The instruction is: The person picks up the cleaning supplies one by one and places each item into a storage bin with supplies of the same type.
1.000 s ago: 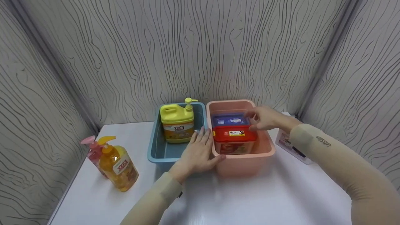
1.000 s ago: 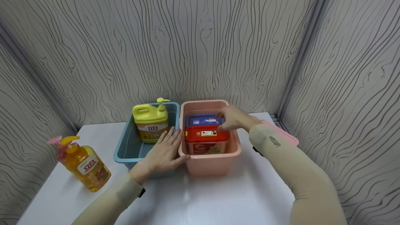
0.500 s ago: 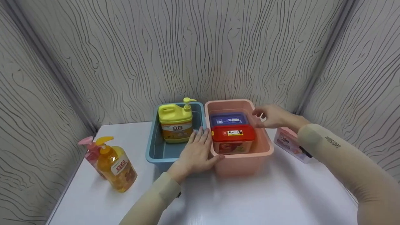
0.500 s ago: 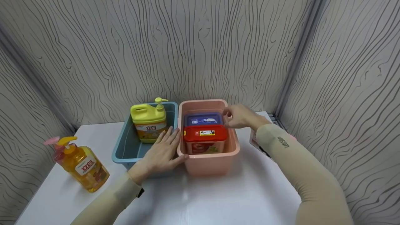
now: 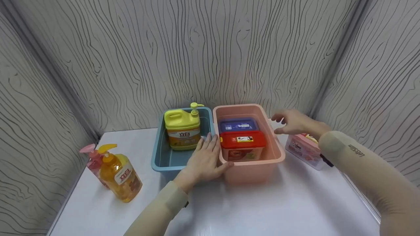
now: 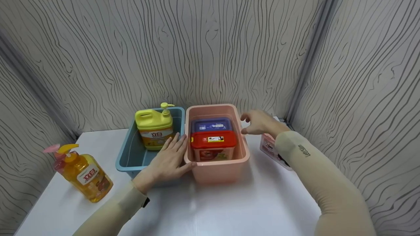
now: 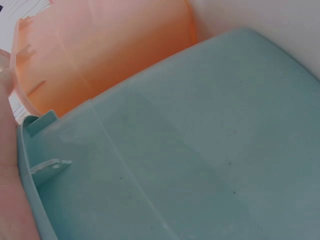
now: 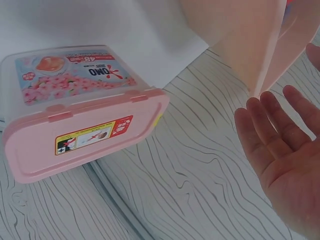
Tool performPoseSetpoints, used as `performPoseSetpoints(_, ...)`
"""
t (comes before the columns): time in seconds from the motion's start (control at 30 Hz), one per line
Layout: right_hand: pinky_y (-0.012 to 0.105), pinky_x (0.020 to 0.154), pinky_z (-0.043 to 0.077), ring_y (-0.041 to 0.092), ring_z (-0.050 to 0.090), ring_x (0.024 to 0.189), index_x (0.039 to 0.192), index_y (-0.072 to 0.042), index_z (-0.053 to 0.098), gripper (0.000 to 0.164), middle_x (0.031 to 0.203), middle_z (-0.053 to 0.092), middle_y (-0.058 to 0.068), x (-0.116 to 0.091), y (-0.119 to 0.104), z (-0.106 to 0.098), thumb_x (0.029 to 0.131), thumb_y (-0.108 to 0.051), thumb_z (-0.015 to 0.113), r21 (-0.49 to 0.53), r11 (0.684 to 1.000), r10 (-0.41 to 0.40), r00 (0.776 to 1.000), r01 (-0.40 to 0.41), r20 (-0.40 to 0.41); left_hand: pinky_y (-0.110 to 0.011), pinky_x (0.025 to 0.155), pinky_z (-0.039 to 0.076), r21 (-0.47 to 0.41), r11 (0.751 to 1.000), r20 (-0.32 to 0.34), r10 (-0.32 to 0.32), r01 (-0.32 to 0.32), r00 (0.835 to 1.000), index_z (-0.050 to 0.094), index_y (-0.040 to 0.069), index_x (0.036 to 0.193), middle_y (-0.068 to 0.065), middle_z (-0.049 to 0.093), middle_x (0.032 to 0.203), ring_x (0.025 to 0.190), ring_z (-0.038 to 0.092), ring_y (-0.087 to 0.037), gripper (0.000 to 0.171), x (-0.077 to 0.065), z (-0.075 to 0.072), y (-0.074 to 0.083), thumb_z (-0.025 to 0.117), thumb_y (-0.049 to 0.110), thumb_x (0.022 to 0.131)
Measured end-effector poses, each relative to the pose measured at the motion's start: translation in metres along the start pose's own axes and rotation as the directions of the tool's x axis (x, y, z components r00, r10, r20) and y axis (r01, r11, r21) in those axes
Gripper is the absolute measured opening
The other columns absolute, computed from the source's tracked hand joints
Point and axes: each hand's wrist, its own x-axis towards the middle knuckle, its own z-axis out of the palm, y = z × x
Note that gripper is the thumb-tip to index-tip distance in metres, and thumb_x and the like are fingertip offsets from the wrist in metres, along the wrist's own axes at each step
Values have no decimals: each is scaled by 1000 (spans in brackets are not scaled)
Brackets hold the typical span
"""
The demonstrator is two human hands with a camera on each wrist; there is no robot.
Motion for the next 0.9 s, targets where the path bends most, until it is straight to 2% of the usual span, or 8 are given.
performPoseSetpoints(0.33, 66, 99, 65, 48, 73, 122, 138, 0, 73, 55, 132, 76, 26, -8, 19, 2, 93, -30, 84, -11, 1000, 10, 1000, -10, -4, -59, 147, 11, -13, 1000, 6, -4, 4, 1000, 19, 11, 181, -9, 18, 190, 180, 10, -34, 115, 0, 1, -1, 29, 93, 100)
performPoseSetpoints(0.63, 66, 100, 64, 48, 72, 123, 142, 0, 70, 59, 135, 74, 27, -17, 34, 5, 94, -31, 83, 3, 997, 72, 997, -72, 9, -59, 146, 11, -9, 1000, 3, 0, 0, 1000, 19, 10, 181, -9, 19, 190, 180, 11, -35, 115, 0, 0, 0, 30, 92, 101)
performPoseSetpoints(0.9, 66, 97, 64, 46, 74, 117, 137, 2, 73, 59, 129, 77, 29, -23, 45, 5, 91, -33, 81, -28, 998, 54, 999, -54, -2, -60, 146, 12, -9, 1000, 1, 1, -1, 1000, 19, 10, 181, -10, 19, 190, 180, 10, -35, 115, 0, 0, 0, 31, 92, 100)
